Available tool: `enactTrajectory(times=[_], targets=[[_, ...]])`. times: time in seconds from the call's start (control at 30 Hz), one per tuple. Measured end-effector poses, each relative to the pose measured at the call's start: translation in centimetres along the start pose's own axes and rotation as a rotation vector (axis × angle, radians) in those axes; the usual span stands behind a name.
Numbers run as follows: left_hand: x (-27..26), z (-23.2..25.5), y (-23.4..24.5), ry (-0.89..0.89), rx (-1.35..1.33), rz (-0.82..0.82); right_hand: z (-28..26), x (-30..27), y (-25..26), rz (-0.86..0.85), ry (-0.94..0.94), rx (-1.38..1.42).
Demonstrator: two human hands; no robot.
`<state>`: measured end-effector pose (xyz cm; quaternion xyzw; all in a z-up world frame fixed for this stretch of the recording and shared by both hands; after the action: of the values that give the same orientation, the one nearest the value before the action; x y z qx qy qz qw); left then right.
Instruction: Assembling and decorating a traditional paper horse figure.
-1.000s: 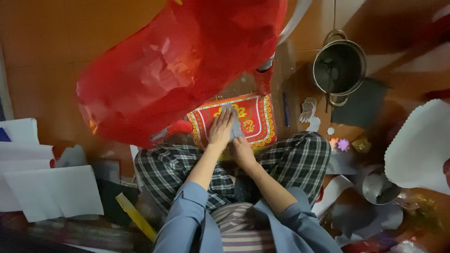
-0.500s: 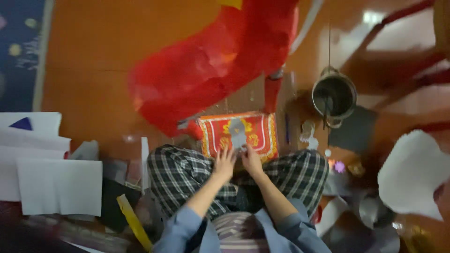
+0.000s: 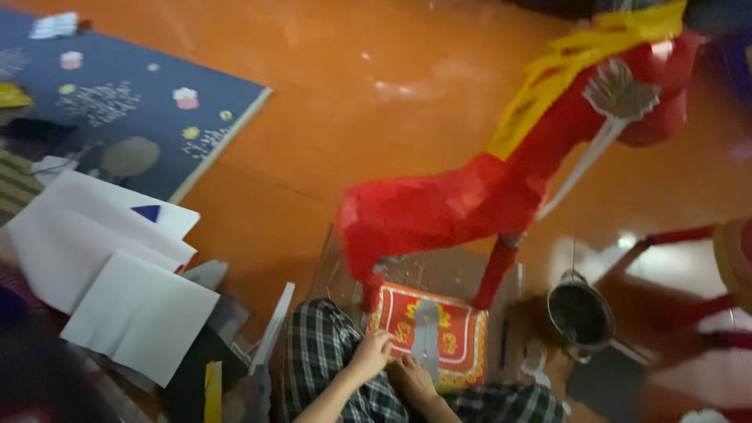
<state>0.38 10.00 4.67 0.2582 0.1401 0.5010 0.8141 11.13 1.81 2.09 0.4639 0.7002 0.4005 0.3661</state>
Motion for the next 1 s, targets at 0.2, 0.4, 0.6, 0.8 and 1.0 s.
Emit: enactTrajectory(times=[0.2, 0.4, 0.6, 0.8, 1.0], targets=[[0.2, 1.8, 0.7, 0.013, 0.018, -0.012, 2.1, 0.3, -4.4, 0.013, 0.176, -0.101], [0.1, 2.6, 1.2, 0.175, -0.03, -0.151, 3.9, 0.7, -3.8, 0.109, -0.158, 0.022], [0.3, 2.6, 0.8, 0.247, -0.094, -0.23, -0.4, 0.9, 0.0, -0.142, 0.33, -0.38], [0.2, 2.2, 0.2, 0.181, -0.081, -0.156, -2.6, 0.7, 4.4, -0.069, -0.027, -0.174], [0.1, 2.7, 0.9, 0.147, -0.131, -0.08, 7.0, 3.1, 1.1, 0.085, -0.164, -0.071]])
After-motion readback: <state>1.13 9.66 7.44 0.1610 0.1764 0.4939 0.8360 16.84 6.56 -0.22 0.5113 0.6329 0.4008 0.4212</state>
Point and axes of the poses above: each hand's wrist, its own x-axis towards the middle knuckle, its own y-axis out of the back of the hand, z = x × y, the point moved 5 cm from there along x, towards the middle knuckle, and after that the axes turned 2 degrees about x, right-handed, at the moved point
